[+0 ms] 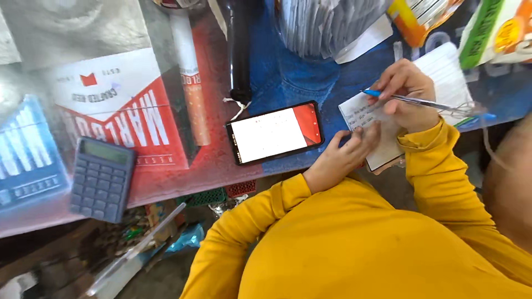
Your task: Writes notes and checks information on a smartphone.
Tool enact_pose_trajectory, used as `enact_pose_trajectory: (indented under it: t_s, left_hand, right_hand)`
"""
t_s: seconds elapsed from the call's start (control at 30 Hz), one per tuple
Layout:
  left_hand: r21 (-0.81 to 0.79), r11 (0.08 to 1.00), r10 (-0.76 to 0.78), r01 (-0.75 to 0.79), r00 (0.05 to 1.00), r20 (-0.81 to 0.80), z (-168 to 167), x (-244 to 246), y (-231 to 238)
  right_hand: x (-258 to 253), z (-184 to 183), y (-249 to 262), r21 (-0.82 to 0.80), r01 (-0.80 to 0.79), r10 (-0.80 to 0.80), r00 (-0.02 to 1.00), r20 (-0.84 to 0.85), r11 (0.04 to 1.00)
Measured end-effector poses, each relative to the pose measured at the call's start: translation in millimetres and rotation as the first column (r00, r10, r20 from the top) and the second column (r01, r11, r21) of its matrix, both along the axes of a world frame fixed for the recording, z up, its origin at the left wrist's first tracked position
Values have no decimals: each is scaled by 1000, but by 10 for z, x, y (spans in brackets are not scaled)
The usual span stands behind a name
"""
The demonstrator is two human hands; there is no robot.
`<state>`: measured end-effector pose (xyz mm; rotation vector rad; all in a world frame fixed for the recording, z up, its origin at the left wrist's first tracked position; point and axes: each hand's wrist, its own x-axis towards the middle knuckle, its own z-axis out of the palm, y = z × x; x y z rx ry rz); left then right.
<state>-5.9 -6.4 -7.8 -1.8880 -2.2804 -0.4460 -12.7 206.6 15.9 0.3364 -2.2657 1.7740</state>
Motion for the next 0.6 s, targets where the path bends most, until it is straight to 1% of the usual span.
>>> enact_pose_trajectory:
  t_s: [0.1,0.17,0.23,0.3,0.4,0.53,0.6]
  left_hand:
    - [-10,1000,-3,3,1000,10,-17,0,-8]
    - [-5,1000,-4,4,1000,8,-27,1,-9]
    - [1,1000,-4,4,1000,-1,-8,-1,-9]
    - [3,1000,10,-10,1000,-25,6,9,-6]
    - [1,1000,29,-29,999,-45,15,20,3]
    - [21,999,51,-50,997,-64,12,27,16]
    - [22,999,50,-49,997,-62,24,23,19]
  right_hand:
    - [0,-14,-19,25,48,-47,998,-37,999]
    - [12,8,-85,11,162,-161,986,-40,987]
    - [35,39,-152,13,306,-306,952,13,952]
    - [57,55,-181,71,384,-387,921,40,921]
    - [67,50,-183,139,417,-427,903,45,898]
    - [58,49,-192,121,452,-462,885,65,884]
    - [48,39,-194,179,458,-468,883,16,871]
